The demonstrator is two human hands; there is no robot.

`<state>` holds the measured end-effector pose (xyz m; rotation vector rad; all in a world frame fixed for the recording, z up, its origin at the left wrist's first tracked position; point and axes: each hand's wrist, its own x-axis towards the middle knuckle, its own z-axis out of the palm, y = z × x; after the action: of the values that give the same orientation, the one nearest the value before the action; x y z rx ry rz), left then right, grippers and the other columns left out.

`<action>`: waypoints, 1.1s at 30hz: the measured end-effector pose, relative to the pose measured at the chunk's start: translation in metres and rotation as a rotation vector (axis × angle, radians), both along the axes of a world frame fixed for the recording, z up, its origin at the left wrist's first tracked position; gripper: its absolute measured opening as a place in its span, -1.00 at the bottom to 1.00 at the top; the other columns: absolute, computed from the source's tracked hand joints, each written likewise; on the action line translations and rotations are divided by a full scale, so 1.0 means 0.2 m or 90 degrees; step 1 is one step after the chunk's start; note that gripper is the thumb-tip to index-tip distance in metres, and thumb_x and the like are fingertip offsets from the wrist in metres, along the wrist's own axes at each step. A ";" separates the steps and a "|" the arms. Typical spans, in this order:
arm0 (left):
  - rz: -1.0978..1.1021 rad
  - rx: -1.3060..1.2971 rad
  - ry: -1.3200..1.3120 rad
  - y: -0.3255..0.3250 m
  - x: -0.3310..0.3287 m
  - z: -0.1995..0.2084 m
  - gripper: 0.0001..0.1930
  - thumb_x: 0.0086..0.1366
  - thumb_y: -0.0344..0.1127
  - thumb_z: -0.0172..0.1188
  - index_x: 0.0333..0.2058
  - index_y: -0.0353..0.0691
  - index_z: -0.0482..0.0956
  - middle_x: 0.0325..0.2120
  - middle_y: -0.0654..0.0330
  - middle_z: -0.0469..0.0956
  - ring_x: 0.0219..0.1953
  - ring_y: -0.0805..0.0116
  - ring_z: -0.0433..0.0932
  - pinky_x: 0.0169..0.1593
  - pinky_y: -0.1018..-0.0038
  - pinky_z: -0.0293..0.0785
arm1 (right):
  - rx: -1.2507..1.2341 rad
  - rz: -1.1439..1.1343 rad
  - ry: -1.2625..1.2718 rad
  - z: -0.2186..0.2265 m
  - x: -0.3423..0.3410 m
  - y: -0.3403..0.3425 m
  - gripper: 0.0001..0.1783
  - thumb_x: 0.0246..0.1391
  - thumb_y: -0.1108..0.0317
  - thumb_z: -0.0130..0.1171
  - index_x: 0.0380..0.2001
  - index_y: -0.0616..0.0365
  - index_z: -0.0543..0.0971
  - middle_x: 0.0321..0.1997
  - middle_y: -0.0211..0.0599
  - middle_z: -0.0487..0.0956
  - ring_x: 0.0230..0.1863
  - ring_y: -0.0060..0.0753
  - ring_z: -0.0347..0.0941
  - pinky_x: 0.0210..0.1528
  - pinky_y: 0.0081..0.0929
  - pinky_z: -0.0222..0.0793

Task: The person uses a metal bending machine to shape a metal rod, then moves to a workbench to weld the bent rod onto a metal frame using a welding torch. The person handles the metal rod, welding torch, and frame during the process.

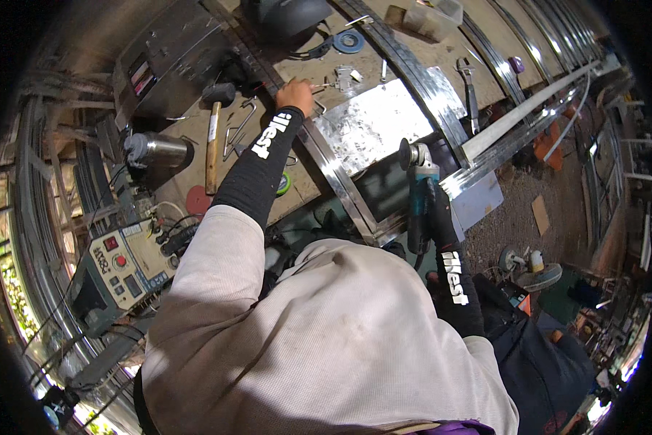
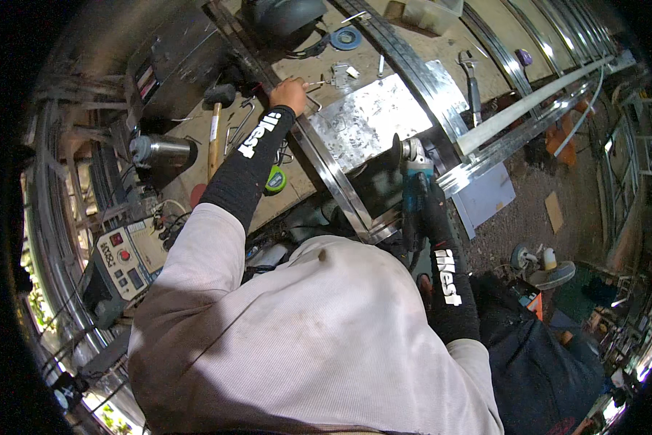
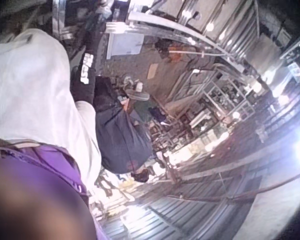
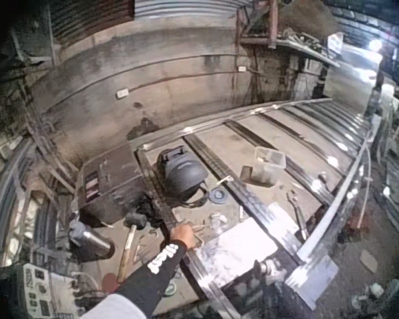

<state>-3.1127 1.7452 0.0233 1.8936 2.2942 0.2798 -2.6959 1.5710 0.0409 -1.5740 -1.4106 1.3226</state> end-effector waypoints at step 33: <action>-0.076 -0.132 -0.876 -0.60 0.15 0.32 -0.69 0.55 -0.18 0.01 -0.30 -0.30 0.54 -0.62 0.38 0.31 -0.59 0.58 0.27 -0.49 0.52 0.25 | 0.159 0.115 0.003 0.35 -0.18 -0.01 -0.55 0.42 0.07 0.04 0.03 0.28 0.55 -0.11 -0.15 0.61 -0.08 -0.36 0.54 -0.06 -0.32 0.47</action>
<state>-3.0831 1.6258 0.0870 1.0608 1.1821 0.9109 -2.7327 1.5697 0.1111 -1.3046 -1.6755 1.1954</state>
